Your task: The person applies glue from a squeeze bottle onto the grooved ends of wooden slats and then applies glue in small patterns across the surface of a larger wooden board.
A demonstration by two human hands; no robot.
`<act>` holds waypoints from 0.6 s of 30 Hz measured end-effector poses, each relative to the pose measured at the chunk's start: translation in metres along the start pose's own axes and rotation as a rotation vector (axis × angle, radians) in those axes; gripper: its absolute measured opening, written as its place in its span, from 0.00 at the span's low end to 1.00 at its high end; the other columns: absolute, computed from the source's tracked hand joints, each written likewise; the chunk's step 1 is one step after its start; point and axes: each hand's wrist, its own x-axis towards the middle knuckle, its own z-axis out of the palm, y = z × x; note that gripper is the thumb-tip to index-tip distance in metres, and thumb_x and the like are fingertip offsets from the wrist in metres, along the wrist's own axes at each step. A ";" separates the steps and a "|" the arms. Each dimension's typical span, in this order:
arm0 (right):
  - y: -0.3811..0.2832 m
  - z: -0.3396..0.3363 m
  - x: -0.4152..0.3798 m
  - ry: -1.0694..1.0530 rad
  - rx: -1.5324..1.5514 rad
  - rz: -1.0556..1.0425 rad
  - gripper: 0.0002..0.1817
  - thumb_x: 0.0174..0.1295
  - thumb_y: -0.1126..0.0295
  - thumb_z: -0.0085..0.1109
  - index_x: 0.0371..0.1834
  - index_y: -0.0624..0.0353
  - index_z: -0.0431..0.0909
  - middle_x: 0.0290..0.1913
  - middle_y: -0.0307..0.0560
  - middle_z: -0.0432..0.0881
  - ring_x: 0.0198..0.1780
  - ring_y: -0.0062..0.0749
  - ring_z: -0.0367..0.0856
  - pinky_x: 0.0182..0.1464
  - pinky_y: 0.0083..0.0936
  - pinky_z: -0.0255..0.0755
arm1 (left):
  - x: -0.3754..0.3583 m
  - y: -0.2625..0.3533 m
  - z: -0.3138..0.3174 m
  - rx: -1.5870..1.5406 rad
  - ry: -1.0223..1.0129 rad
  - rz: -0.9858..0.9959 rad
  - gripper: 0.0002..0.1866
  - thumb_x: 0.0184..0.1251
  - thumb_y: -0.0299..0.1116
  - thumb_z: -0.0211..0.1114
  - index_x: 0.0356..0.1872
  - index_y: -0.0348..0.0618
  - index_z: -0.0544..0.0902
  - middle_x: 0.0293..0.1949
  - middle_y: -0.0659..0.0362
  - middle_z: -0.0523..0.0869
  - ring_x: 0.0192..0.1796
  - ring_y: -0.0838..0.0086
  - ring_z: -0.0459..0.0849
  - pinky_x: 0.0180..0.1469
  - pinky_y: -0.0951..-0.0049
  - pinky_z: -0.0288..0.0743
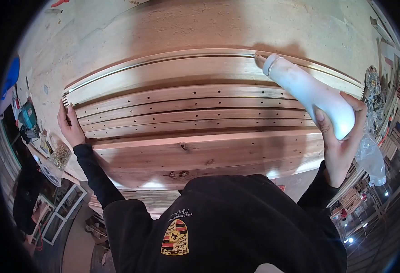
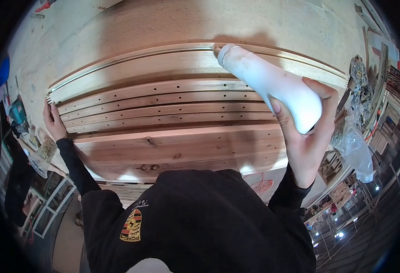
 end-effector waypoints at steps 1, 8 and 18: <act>0.000 -0.001 0.000 0.002 -0.001 0.003 0.27 0.53 0.68 0.74 0.52 0.65 0.70 0.46 0.48 0.77 0.48 0.30 0.77 0.52 0.24 0.70 | 0.000 -0.002 0.000 -0.008 -0.005 -0.011 0.22 0.73 0.35 0.59 0.65 0.41 0.75 0.56 0.53 0.80 0.55 0.71 0.77 0.59 0.73 0.67; 0.007 -0.007 -0.002 0.011 -0.017 0.019 0.28 0.54 0.68 0.74 0.53 0.66 0.70 0.47 0.49 0.78 0.49 0.30 0.78 0.52 0.24 0.71 | 0.000 -0.002 0.000 0.008 -0.014 -0.005 0.22 0.74 0.35 0.59 0.65 0.39 0.74 0.58 0.51 0.79 0.57 0.70 0.76 0.61 0.71 0.67; 0.015 -0.015 -0.001 0.013 -0.038 0.007 0.27 0.54 0.67 0.74 0.53 0.66 0.70 0.47 0.49 0.77 0.50 0.30 0.77 0.53 0.24 0.70 | 0.000 -0.003 -0.001 -0.013 -0.027 -0.042 0.23 0.74 0.36 0.58 0.65 0.37 0.73 0.59 0.51 0.78 0.59 0.69 0.75 0.62 0.72 0.66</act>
